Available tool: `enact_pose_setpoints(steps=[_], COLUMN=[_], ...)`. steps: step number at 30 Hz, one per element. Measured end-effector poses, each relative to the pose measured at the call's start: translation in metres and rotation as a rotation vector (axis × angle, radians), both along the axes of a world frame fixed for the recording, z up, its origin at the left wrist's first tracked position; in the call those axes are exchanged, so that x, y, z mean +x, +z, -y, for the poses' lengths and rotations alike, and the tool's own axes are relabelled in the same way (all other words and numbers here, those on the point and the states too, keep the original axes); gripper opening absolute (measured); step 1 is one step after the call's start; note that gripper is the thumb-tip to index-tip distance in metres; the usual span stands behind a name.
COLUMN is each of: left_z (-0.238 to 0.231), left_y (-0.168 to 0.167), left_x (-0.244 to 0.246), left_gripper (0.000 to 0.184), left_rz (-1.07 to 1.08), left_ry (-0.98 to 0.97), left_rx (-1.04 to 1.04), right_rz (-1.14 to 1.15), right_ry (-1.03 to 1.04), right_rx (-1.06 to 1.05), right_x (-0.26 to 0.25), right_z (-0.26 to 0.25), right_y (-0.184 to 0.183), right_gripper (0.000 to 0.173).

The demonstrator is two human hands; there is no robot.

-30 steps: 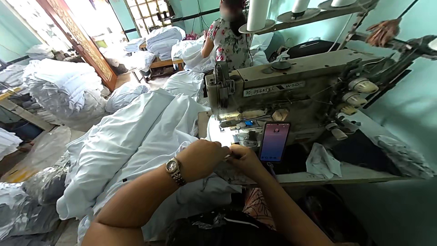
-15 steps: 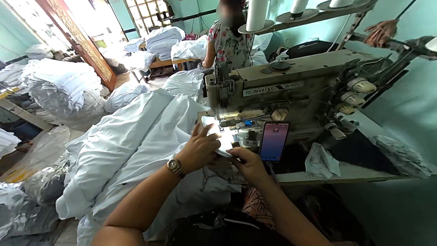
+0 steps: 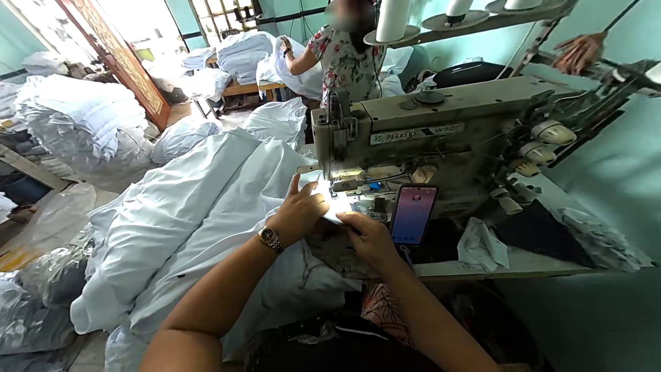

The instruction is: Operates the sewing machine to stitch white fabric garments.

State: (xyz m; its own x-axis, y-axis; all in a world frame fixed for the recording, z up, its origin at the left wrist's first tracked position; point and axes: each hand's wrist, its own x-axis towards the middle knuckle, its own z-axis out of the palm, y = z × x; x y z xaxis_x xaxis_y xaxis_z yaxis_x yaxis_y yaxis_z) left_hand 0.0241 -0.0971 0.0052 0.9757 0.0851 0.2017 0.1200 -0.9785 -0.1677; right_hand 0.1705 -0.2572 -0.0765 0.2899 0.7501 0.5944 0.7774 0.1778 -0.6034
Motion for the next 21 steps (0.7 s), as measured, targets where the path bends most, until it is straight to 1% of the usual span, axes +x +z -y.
enact_pose_setpoints(steps=[5,10,15,17,19,21], left_z=[-0.005,-0.007,-0.011,-0.011,-0.011,-0.011], left_y=[-0.003,-0.002,-0.01,-0.011,-0.011,-0.012], left_x=[0.003,0.008,0.013,0.013,0.012,0.012], left_gripper=[0.019,0.022,0.018,0.019,0.021,0.022], left_rz=[-0.01,-0.028,0.049,0.045,0.022,0.023], left_ry=[0.018,0.099,0.122,0.12,0.124,0.12], left_rx=[-0.028,-0.061,-0.05,-0.056,-0.073,-0.073], right_rz=[0.057,0.102,0.134,0.137,0.119,0.03], right_ry=[-0.054,-0.082,-0.051,-0.045,-0.038,0.017], right_rx=[-0.04,-0.128,-0.2,-0.169,-0.053,0.064], right_x=[-0.002,-0.003,-0.002,-0.001,-0.001,-0.001], right_z=[-0.004,-0.009,-0.01,-0.009,-0.004,0.007], right_y=[0.005,0.011,0.013,0.009,0.005,0.004], right_gripper=[0.024,0.024,0.025,0.024,0.024,0.029])
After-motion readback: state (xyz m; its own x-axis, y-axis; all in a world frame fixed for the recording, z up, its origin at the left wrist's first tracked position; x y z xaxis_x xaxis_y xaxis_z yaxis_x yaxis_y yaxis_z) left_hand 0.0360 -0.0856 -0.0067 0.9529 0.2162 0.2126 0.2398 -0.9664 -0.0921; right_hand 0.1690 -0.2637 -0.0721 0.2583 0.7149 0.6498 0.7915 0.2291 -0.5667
